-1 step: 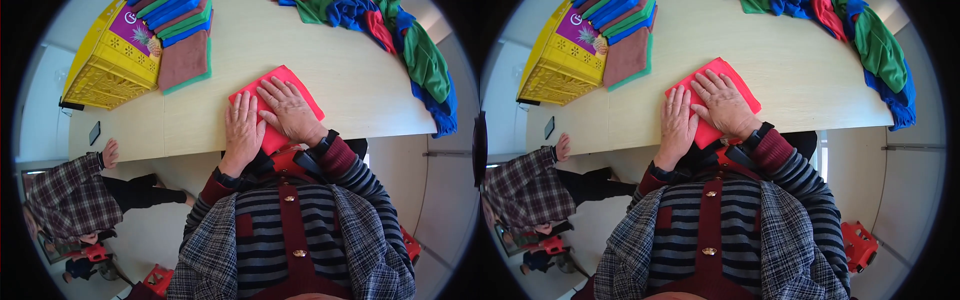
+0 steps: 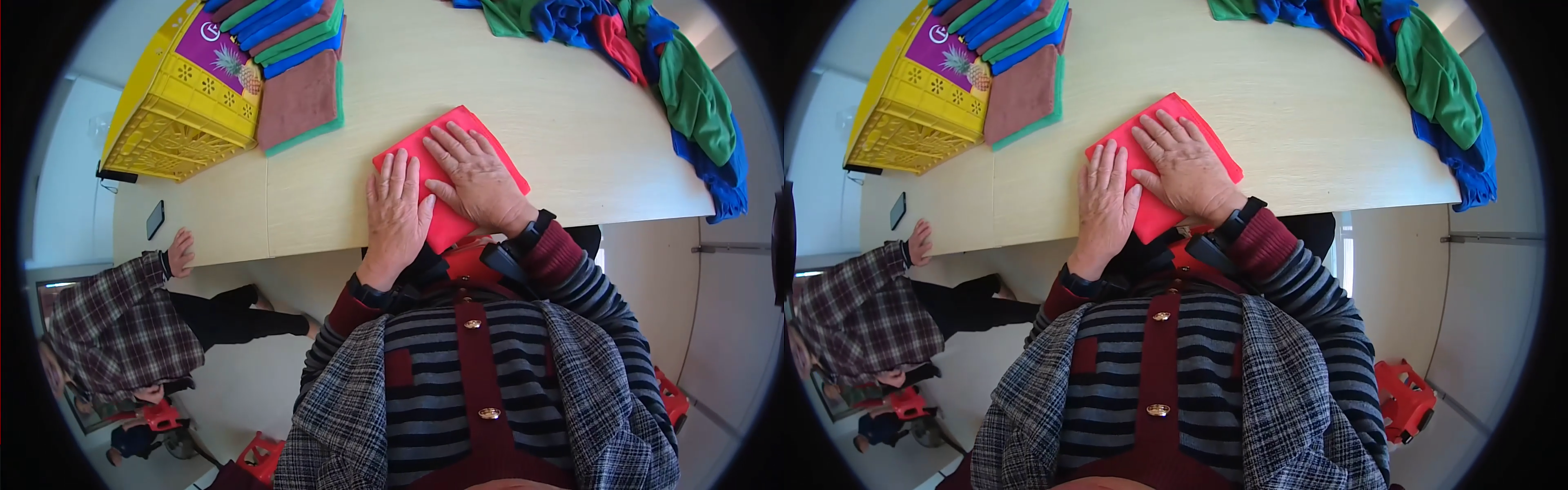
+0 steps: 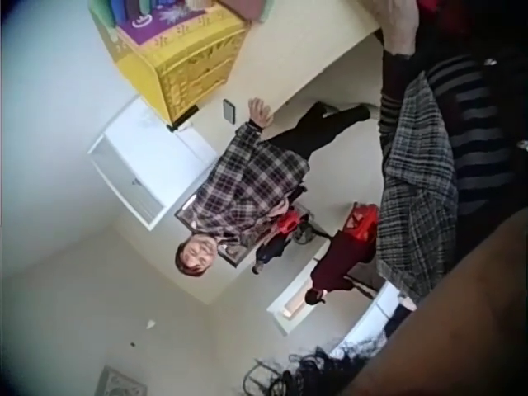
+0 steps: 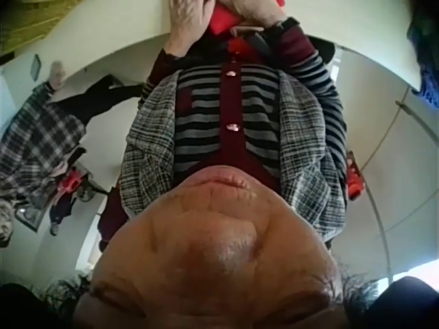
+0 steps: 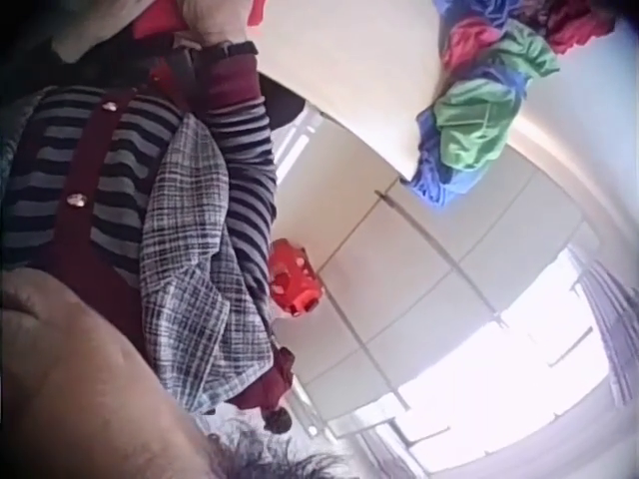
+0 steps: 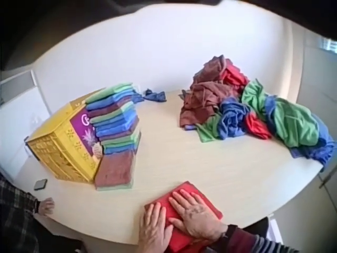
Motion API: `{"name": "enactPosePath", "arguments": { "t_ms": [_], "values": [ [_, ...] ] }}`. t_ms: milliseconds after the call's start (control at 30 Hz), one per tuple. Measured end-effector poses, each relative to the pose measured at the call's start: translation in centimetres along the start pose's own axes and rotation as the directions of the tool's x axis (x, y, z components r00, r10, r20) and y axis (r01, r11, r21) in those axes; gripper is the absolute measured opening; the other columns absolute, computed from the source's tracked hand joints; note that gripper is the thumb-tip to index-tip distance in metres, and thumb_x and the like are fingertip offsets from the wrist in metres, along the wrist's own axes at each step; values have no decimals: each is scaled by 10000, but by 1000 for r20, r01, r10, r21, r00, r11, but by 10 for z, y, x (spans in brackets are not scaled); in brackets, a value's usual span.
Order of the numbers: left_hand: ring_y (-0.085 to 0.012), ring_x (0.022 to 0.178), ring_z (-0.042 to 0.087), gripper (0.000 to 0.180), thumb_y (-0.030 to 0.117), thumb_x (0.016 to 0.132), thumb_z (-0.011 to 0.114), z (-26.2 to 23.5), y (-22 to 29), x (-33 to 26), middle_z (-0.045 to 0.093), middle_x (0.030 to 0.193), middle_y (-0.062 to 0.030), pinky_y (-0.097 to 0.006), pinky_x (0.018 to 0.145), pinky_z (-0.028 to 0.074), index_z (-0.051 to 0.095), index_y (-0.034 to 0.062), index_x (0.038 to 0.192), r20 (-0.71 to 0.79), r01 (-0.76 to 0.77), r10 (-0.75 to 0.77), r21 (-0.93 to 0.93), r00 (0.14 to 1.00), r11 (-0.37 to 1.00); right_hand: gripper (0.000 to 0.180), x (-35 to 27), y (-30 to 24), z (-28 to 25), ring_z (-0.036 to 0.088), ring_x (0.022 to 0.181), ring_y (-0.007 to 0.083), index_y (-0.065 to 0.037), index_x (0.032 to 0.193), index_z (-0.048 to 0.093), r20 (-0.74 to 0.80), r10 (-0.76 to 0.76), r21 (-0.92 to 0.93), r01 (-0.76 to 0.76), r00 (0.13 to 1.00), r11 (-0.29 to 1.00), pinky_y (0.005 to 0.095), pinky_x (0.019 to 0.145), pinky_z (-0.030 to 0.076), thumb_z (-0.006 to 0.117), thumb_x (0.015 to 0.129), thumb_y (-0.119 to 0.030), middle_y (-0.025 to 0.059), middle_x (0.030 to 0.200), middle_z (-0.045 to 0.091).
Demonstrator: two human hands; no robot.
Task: The person folds a red cloth by hand on a table, places it on a stack, and then spreads and folds a green cloth. They place the green cloth on the stack and pick up another red cloth to begin folding it.
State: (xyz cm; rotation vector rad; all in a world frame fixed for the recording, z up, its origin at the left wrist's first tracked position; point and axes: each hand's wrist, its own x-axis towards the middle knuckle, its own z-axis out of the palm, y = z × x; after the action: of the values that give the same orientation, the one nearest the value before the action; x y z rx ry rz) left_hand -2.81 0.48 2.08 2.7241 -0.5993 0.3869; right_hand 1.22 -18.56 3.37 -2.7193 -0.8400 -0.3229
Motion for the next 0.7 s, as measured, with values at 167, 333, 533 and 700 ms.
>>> {"name": "enactPosePath", "arguments": {
  "t_ms": [167, 333, 533, 700],
  "values": [
    [-349, 1540, 240, 621, 297, 1036, 504, -9, 1, 2, 305, 1638, -187, -541, 1225, 204, 349, 5, 1562, 28, 11, -10, -28, 1000, 1000, 683, 1, 11, -12, 294, 1520, 318, -62, 1552, 403, 8, 127, -25, -127, 992, 992, 458, 1236, 250, 504, 1022, -481, 137, 1615, 382],
    [-342, 1542, 240, 634, 310, 1029, 519, -16, -8, 3, 302, 1645, -173, -542, 1230, 197, 349, 19, 1566, 28, 31, -29, -66, 999, 997, 684, 11, 12, -15, 303, 1517, 315, -49, 1544, 409, 34, 195, 0, -195, 980, 981, 445, 1231, 262, 509, 1021, -479, 137, 1621, 373],
    [-343, 1543, 241, 661, 324, 1017, 541, -26, -25, -6, 295, 1651, -163, -547, 1236, 183, 340, 29, 1574, 22, 45, -43, -111, 999, 993, 684, 25, 14, -12, 316, 1508, 332, -42, 1537, 414, 53, 254, 26, -255, 966, 966, 470, 1229, 259, 516, 1020, -477, 148, 1613, 379],
    [-351, 1543, 242, 675, 330, 1013, 549, -21, -32, -10, 295, 1651, -167, -550, 1237, 173, 333, 31, 1578, -22, 15, -19, -172, 1000, 985, 673, 30, -9, -15, 341, 1489, 364, -45, 1530, 426, -44, 187, -157, -192, 981, 969, 522, 1226, 247, 532, 1013, -462, 162, 1582, 418]
  ]
}}
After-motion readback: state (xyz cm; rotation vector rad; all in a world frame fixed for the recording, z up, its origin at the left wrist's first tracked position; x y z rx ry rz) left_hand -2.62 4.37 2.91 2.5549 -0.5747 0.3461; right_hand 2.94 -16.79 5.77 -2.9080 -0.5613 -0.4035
